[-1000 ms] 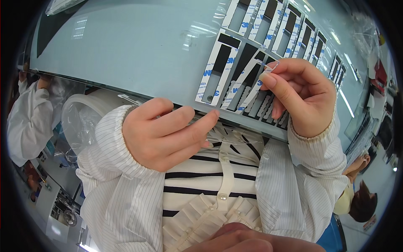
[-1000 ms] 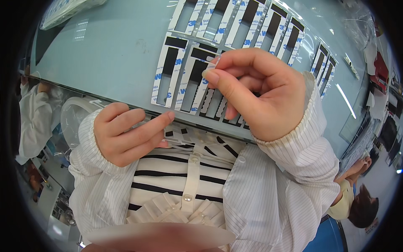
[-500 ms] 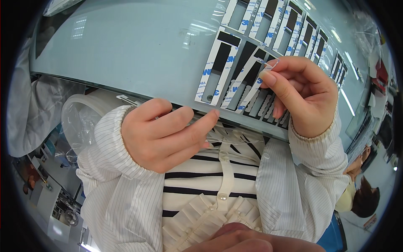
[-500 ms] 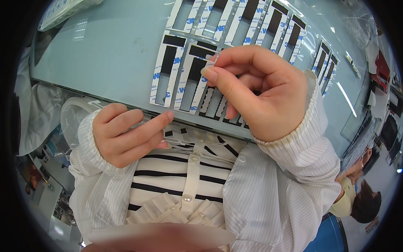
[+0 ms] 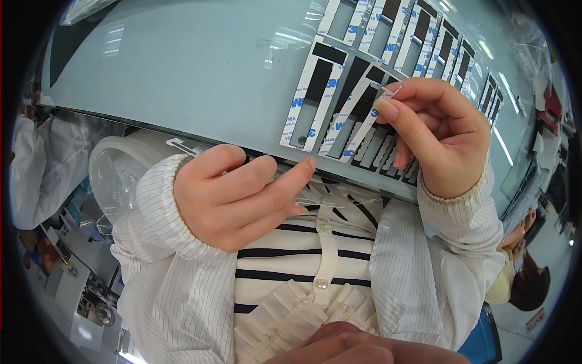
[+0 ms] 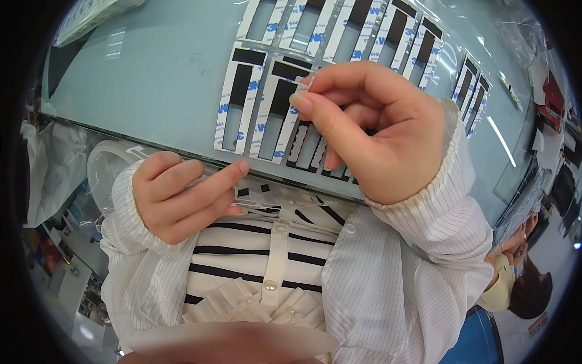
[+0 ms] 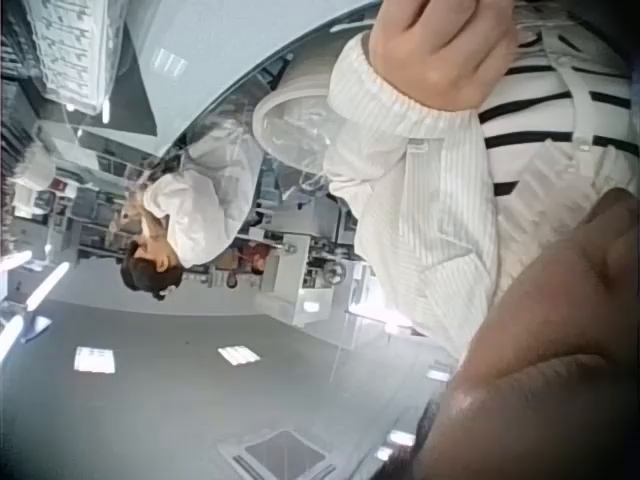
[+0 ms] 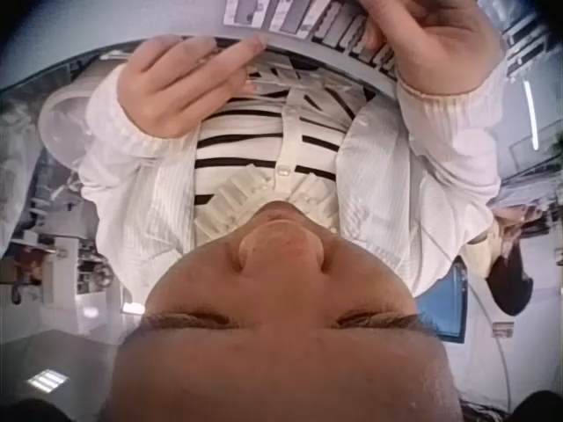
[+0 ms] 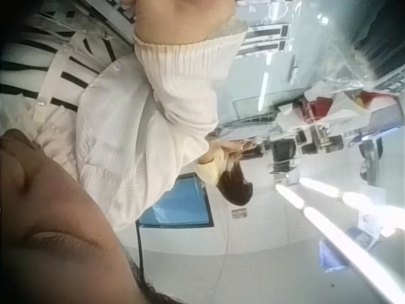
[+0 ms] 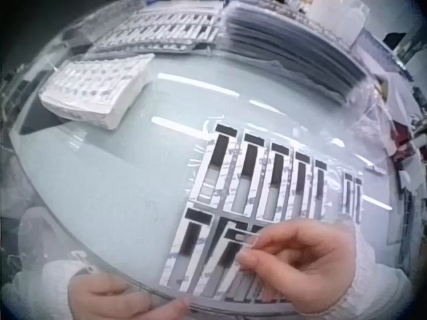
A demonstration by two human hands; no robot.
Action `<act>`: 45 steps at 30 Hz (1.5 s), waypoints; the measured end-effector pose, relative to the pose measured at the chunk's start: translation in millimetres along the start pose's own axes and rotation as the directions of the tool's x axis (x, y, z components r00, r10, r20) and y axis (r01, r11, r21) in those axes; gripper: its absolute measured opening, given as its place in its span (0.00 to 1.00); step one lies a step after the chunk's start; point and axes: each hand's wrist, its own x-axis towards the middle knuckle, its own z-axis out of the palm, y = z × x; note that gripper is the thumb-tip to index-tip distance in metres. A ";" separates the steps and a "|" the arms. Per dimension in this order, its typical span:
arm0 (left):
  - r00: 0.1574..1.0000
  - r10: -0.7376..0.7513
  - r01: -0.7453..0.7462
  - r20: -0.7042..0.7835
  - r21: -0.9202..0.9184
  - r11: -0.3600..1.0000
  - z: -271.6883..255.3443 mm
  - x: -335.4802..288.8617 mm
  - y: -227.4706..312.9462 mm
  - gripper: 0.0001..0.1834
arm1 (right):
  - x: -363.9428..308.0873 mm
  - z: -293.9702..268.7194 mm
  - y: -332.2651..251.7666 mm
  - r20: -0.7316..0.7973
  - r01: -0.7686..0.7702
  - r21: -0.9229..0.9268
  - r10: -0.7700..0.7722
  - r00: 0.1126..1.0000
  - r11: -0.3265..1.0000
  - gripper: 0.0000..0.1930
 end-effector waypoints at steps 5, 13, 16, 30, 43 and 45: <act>1.000 0.007 -0.007 0.009 0.005 1.000 -2.2 -1.3 0.1 0.14 | -0.5 2.2 -0.6 -0.003 0.000 0.012 0.000 1.000 1.000 0.08; 1.000 0.009 -0.009 0.021 0.001 1.000 -2.4 -2.5 -1.1 0.12 | 1.3 0.5 -3.1 -0.004 -0.022 0.032 0.022 1.000 0.999 0.08; 1.000 0.004 -0.004 0.012 0.001 1.000 -1.7 -2.7 -0.5 0.12 | 2.3 -2.0 -3.0 0.018 -0.070 0.078 0.069 0.997 0.995 0.08; 1.000 -0.001 0.001 0.003 0.001 1.000 -1.4 -4.2 -1.0 0.13 | 0.9 0.7 -5.1 0.018 -0.017 -0.020 0.018 1.000 1.000 0.08; 1.000 0.003 -0.004 -0.026 -0.030 1.000 -1.7 -2.3 -0.7 0.13 | 1.0 -2.4 -6.8 0.022 -0.072 0.044 0.071 0.997 0.996 0.08; 1.000 0.003 -0.004 -0.021 -0.034 0.999 -1.9 -2.8 0.9 0.13 | -0.4 -1.4 -4.7 0.022 -0.066 0.043 0.065 0.998 0.997 0.08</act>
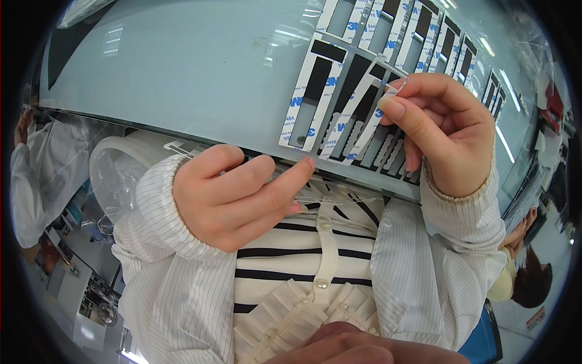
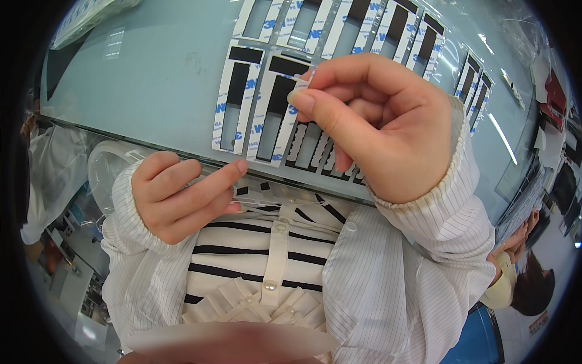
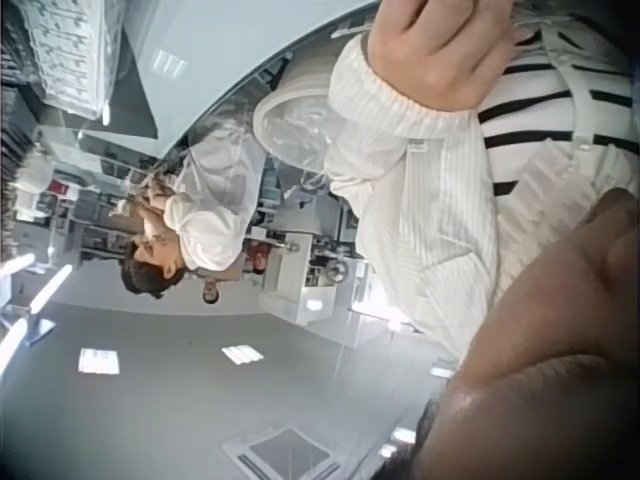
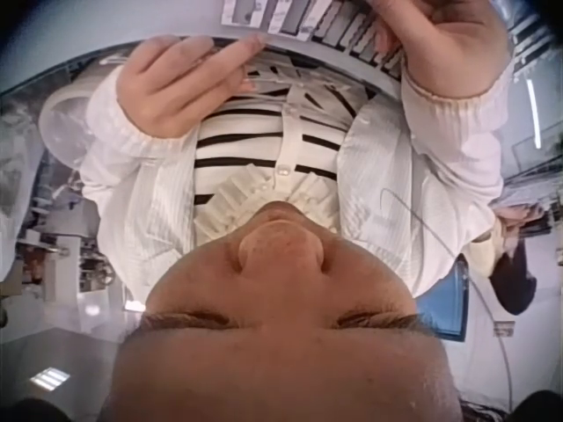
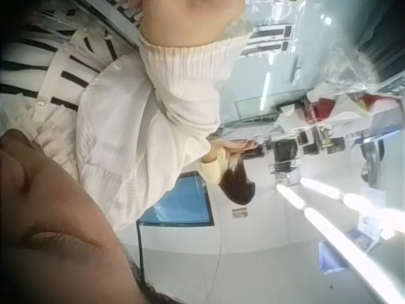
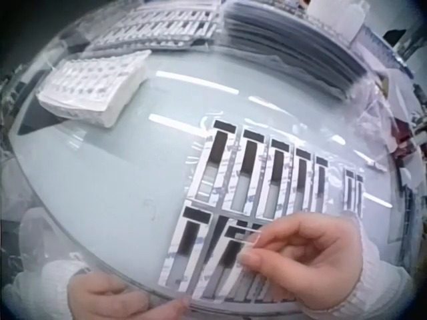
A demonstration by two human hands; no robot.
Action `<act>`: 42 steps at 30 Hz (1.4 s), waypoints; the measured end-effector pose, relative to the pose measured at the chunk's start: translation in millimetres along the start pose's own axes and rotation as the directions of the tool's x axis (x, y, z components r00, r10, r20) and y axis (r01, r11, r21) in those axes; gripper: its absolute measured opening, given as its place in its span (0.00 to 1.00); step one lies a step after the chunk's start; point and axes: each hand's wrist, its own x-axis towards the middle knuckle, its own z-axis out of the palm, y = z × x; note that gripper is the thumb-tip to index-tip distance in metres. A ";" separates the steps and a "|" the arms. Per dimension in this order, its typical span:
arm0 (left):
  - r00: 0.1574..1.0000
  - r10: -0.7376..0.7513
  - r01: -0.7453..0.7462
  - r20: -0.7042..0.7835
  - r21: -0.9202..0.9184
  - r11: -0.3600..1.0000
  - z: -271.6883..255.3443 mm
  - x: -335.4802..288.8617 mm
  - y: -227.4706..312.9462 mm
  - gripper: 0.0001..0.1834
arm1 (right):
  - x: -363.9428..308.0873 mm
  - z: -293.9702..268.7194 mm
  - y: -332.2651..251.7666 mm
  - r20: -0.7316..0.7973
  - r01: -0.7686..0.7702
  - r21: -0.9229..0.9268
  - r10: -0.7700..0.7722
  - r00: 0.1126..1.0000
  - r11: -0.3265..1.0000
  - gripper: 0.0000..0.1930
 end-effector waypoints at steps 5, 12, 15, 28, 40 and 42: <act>1.000 0.000 0.000 -0.004 -0.022 1.000 4.7 -0.8 -3.7 0.13 | 3.2 0.6 3.6 0.000 0.006 -0.031 -0.006 1.000 0.999 0.08; 1.000 -0.004 0.004 0.015 0.008 1.000 -5.5 0.0 -2.9 0.13 | 3.0 3.8 -2.8 0.008 0.046 -0.046 -0.046 0.999 0.998 0.08; 1.000 0.001 -0.001 0.007 0.018 1.000 -2.1 -1.0 -4.3 0.12 | 4.3 3.4 -1.6 -0.004 0.033 -0.040 -0.033 0.999 0.999 0.08; 1.000 -0.007 0.007 0.010 0.009 1.000 -1.4 -2.1 0.8 0.12 | -0.5 4.6 0.3 -0.005 0.049 -0.067 -0.049 0.999 0.997 0.08; 0.999 -0.019 0.018 0.026 0.017 1.000 -2.0 -2.9 0.6 0.12 | 0.2 5.2 0.4 -0.002 0.063 -0.081 -0.063 0.998 0.995 0.08; 1.000 -0.015 0.015 0.024 0.021 1.000 -2.4 -3.1 -0.1 0.12 | 0.0 5.7 1.1 -0.008 0.066 -0.083 -0.067 0.998 0.994 0.08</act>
